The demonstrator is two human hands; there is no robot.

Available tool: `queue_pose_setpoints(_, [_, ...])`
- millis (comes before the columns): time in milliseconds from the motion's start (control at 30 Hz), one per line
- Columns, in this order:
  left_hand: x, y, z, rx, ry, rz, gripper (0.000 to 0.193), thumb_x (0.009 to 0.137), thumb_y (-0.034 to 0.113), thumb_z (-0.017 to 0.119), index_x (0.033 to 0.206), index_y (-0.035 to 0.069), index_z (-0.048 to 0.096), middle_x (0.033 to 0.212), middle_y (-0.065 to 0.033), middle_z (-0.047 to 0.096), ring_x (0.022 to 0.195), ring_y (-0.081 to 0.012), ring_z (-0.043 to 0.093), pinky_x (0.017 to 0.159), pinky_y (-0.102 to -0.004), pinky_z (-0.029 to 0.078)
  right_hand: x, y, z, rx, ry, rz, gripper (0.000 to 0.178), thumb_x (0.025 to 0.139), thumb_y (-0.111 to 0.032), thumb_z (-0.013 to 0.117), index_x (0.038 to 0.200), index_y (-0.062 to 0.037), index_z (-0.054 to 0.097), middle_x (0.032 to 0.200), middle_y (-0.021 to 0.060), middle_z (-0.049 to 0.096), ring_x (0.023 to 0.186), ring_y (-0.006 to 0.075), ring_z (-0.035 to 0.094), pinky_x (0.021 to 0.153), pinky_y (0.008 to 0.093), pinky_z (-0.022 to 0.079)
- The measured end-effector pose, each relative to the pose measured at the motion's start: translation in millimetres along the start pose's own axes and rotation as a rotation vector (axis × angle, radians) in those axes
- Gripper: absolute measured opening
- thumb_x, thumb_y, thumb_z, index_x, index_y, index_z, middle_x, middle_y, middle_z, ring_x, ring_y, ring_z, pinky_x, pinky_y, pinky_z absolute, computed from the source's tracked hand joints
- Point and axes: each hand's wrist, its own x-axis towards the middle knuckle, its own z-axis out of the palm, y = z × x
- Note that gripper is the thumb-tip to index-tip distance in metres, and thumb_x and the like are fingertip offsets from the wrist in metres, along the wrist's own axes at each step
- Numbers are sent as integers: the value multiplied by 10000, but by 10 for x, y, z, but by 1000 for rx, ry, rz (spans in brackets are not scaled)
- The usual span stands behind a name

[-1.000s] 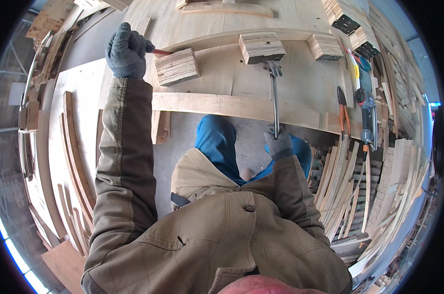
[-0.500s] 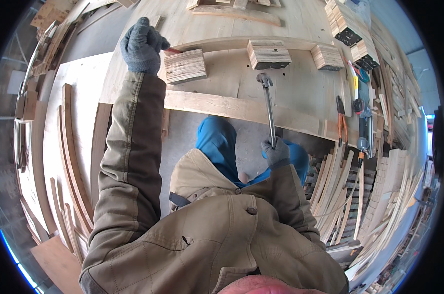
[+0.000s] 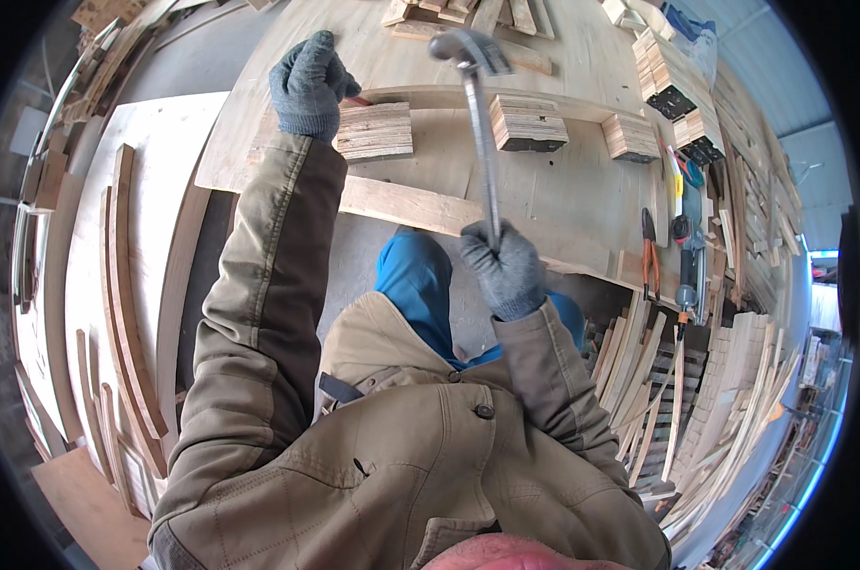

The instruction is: The person is assembling wooden pieces on a workbench. They use pliers to remove nails, a hammer to drive nails, and a red tool to mark or adjust the wood. The person handles multiple small wooden blocks and a long plank, arranging them on the bench.

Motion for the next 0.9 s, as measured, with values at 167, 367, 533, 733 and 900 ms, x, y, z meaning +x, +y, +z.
queue_pose_setpoints(167, [-21,-31,-34,15,-16,28,470,1004,308,585,598,103,465,514,-18,377,449,-155,382,508,-366,457,64,233,194,-355,-98,260,269,930,-252,767,984,-12,657,806,96,661,769,164,621,733,328,519])
queue_pose_setpoints(367, [-43,-10,-34,26,-3,22,466,1004,316,581,607,98,475,520,-26,397,454,-155,394,519,-365,469,60,151,200,-488,-94,59,291,975,-279,703,1014,6,659,772,134,672,731,209,655,702,353,527])
queue_pose_setpoints(533, [-115,22,-32,51,28,31,464,1002,309,576,606,86,479,522,-33,407,460,-156,404,518,-360,470,19,119,221,-297,-56,-78,323,1018,-339,622,978,-19,638,767,246,662,740,426,678,625,454,515])
queue_pose_setpoints(733, [-153,2,-53,51,-1,64,465,998,299,578,597,86,476,526,-27,408,462,-155,399,518,-363,474,107,477,256,-568,-39,71,328,1030,-346,594,953,-30,636,777,245,664,744,431,673,617,469,500])
queue_pose_setpoints(900, [-186,-20,-69,33,-34,105,450,1001,296,572,613,87,481,529,-20,397,467,-152,396,519,-360,474,117,403,210,-438,-22,69,325,1029,-348,596,971,-33,649,749,228,662,717,432,667,601,477,493])
